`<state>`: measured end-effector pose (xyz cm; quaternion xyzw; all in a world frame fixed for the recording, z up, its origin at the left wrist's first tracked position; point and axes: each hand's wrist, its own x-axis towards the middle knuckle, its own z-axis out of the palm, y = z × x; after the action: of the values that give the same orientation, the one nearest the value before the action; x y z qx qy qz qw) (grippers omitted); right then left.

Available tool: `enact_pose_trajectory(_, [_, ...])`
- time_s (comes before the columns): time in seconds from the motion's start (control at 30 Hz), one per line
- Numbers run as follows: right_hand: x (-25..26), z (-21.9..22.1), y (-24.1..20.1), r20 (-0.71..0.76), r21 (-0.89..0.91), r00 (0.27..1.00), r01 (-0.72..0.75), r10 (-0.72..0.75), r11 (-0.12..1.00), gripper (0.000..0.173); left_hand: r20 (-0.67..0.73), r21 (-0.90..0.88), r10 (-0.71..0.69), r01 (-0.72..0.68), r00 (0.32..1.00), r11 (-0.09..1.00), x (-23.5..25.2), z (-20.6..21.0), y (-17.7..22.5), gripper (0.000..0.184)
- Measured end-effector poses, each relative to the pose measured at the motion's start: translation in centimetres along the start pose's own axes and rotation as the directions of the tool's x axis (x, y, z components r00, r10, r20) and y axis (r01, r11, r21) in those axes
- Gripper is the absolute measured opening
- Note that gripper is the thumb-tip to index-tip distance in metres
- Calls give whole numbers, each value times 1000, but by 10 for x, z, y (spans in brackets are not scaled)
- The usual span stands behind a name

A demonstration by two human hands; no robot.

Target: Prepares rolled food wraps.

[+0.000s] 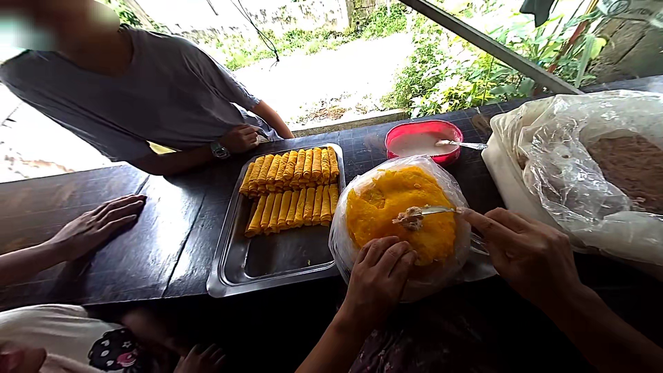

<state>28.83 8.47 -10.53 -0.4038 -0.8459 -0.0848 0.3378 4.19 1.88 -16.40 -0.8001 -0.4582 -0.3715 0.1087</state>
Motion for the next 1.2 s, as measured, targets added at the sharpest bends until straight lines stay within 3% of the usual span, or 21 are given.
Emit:
enact_pose_trajectory(0.4, [-48, 34, 14, -70, 81, 994, -76, 82, 994, 41, -8, -63, -20, 20, 1000, 998, -2, 1, -1, 18])
enact_pose_trajectory(0.63, [-27, 7, 5, 0, 69, 985, -174, 174, 982, 35, -2, -79, -26, 25, 1000, 997, -4, -1, -1, 18])
enact_pose_trajectory(0.83, [-13, 13, 0, 109, 220, 990, -112, 89, 969, 40, -14, -69, -28, 27, 1000, 997, -4, 1, -1, 16])
enact_pose_trajectory(1.03, [-7, 20, -8, 129, 63, 991, 19, -27, 998, 47, -23, -61, -31, 30, 999, 998, -4, 2, 0, 15])
enact_pose_trajectory(1.2, [4, 0, -7, 86, 61, 996, -3, -2, 998, 42, -24, -55, -27, 26, 999, 998, -5, 3, 0, 15])
